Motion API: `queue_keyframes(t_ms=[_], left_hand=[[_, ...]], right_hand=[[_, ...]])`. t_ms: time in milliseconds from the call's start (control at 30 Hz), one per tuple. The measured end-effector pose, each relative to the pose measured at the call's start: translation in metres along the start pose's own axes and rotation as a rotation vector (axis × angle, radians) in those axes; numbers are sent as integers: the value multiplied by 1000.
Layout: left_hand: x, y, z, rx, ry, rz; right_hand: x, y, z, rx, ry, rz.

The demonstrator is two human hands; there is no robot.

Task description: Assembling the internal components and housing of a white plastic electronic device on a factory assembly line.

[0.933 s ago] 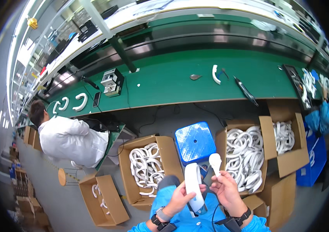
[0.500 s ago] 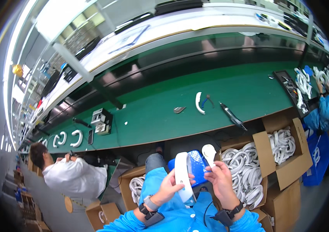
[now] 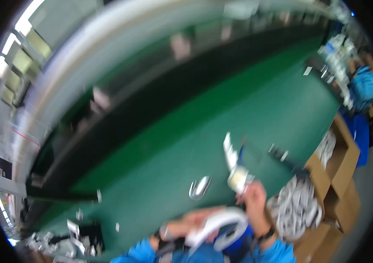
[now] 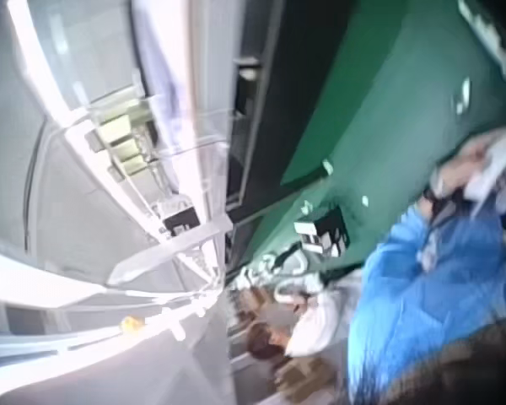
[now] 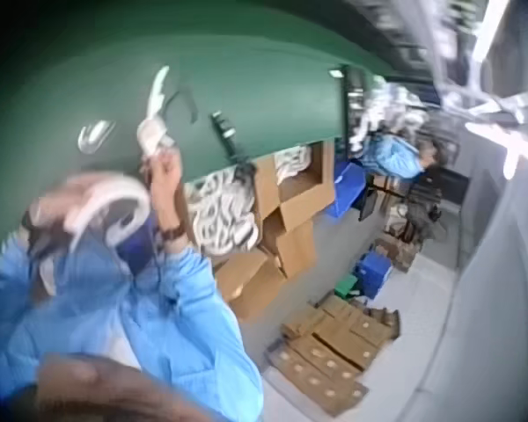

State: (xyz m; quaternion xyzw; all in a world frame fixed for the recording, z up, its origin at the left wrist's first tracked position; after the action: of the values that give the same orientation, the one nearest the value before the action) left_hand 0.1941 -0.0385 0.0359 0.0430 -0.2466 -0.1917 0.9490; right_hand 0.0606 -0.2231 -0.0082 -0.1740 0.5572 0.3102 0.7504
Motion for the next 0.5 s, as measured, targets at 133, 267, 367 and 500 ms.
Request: queue_keyframes(t_ms=[133,267,367,500], left_hand=[[4,4,-13,-132,61,-152],[-18,-4,-32,-194,-81,-73],[-14,-3,-32,-162,1,-85],[-29,-7,-35,-115,-61,-22]], right_hand=[[-3,2,15,92,-29,267],[16,-14,30,101,-91,284],[19,-9,33,87,-6,244],[16,12,19,81,-46,270]])
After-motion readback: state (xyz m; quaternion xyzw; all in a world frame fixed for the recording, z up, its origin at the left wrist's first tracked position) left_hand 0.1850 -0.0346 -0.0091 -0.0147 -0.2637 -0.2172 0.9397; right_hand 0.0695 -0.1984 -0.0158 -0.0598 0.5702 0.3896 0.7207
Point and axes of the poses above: each hand's wrist, its own y-axis away from the middle knuckle, its own z-axis out of the palm, x = y × z, the point moved 3 cm from there along -y, towards the middle knuckle, and after that the axes turned 2 degrees about -z, right-handed, at the moved point
